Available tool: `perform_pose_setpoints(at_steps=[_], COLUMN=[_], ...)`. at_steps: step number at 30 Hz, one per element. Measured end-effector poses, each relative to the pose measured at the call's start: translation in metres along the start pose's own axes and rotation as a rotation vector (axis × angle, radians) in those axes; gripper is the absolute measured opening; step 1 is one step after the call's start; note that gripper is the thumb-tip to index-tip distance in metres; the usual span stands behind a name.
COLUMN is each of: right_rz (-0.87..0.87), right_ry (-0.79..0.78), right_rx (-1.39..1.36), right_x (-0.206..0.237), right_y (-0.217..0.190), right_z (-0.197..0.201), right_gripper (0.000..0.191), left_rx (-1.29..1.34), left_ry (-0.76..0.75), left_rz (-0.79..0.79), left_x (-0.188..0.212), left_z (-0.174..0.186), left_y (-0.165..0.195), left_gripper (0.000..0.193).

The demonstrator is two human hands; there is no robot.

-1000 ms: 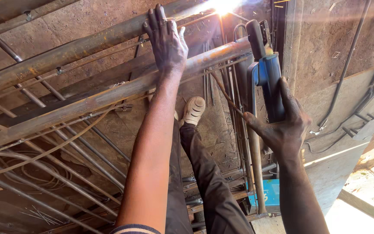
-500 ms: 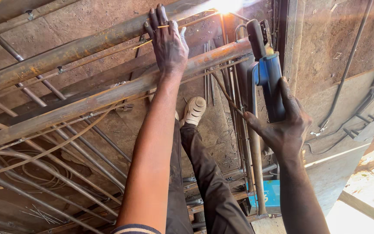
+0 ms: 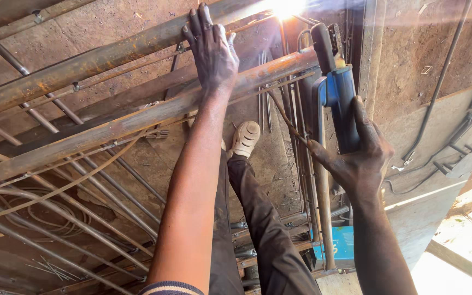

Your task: The person welds joints on a metal frame structure using a handheld welding torch. They move along the frame, applying welds to multiple intersections while standing on the structure.

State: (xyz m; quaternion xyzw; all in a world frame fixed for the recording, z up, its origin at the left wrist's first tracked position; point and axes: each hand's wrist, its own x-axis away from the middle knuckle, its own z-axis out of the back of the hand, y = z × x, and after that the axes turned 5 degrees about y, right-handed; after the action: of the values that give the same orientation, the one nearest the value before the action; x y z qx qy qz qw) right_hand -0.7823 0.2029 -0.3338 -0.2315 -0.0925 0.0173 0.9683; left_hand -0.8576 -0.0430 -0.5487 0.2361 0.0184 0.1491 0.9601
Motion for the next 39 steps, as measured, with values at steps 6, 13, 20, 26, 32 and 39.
perform_pose_setpoints(at_steps=[6, 13, 20, 26, 32, 39], right_rz=[-0.016, 0.020, -0.010, 0.019, 0.022, 0.031], right_ry=[-0.007, -0.011, -0.004, 0.001, -0.012, -0.003], right_rx=[0.001, -0.010, -0.002, 0.023, 0.000, 0.045], right_x=[-0.010, -0.009, -0.008, -0.015, -0.022, -0.028], right_y=[-0.004, -0.007, -0.008, -0.008, -0.013, -0.019], right_z=[0.005, 0.012, 0.011, 0.011, 0.020, 0.027], right_gripper=[0.106, 0.105, 0.104, 0.106, 0.106, 0.105], left_rx=[-0.228, -0.049, -0.041, -0.016, 0.016, 0.013], left_ry=[0.051, 0.036, 0.057, 0.018, -0.010, 0.052], left_rz=[-0.074, -0.023, -0.034, -0.007, 0.014, -0.018], left_x=[-0.008, -0.011, -0.012, -0.017, -0.026, -0.033], left_z=[0.003, 0.008, 0.012, 0.017, 0.026, 0.027], left_y=[0.003, 0.007, 0.007, 0.011, 0.017, 0.018], left_gripper=[0.046, 0.039, 0.042, 0.031, 0.031, 0.033])
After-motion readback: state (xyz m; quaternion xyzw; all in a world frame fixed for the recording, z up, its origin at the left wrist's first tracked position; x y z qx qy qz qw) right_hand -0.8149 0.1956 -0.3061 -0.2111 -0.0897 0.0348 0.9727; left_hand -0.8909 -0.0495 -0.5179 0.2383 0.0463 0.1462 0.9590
